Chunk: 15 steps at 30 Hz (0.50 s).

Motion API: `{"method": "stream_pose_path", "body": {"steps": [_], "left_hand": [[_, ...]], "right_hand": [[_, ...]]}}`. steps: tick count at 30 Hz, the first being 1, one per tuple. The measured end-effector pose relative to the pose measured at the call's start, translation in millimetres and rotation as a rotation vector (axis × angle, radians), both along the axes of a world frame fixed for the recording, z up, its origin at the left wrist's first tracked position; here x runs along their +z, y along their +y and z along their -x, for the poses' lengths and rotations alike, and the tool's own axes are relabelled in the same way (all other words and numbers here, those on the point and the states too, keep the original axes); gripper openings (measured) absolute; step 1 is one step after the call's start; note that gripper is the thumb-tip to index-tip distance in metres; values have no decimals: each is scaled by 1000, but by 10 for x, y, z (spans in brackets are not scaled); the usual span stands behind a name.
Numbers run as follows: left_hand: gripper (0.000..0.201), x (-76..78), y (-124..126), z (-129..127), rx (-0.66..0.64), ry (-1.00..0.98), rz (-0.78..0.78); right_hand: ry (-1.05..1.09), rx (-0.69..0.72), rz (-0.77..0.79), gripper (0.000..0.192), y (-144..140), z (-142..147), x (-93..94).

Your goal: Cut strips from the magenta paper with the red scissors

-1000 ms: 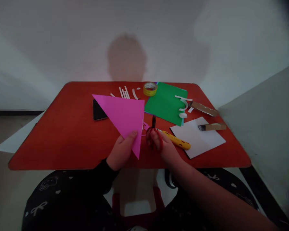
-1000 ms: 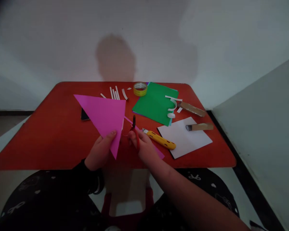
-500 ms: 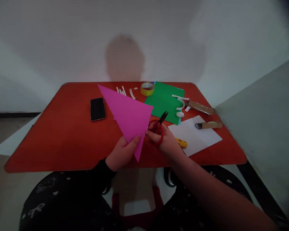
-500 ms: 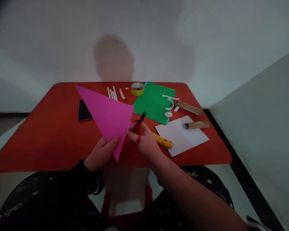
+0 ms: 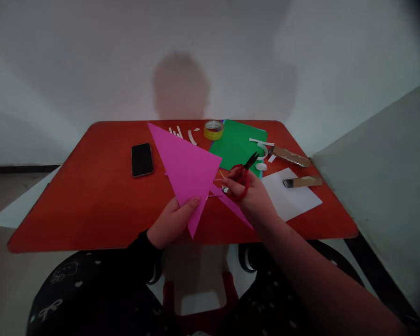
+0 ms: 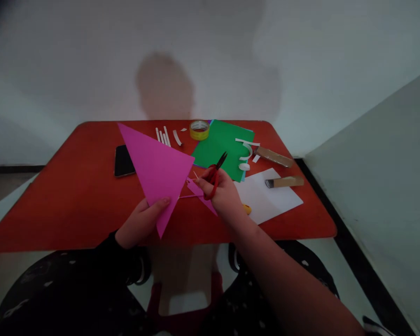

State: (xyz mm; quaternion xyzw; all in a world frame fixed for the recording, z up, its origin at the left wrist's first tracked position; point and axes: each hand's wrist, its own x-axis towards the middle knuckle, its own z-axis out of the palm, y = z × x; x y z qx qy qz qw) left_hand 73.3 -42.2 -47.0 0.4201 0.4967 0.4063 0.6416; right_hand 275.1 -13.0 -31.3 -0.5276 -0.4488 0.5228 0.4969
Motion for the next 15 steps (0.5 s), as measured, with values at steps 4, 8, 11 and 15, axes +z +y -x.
{"method": "stream_pose_path", "body": {"steps": [4,8,11,15], "left_hand": [[48,-9,-2,14,-60,-8,48],[52,1,8,36,-85,-31,97],[53,14,10,58,-101,-42,140],[46,16,8,100,-78,-101,191]], "right_hand": [[-107,-49,-46,27,39,-42,-15],[-213,-99,-130,25,109,-114,-44],[-204,-164,-148,25,190,-217,-56],[-166,-326,-195,24,314,-394,-61]]}}
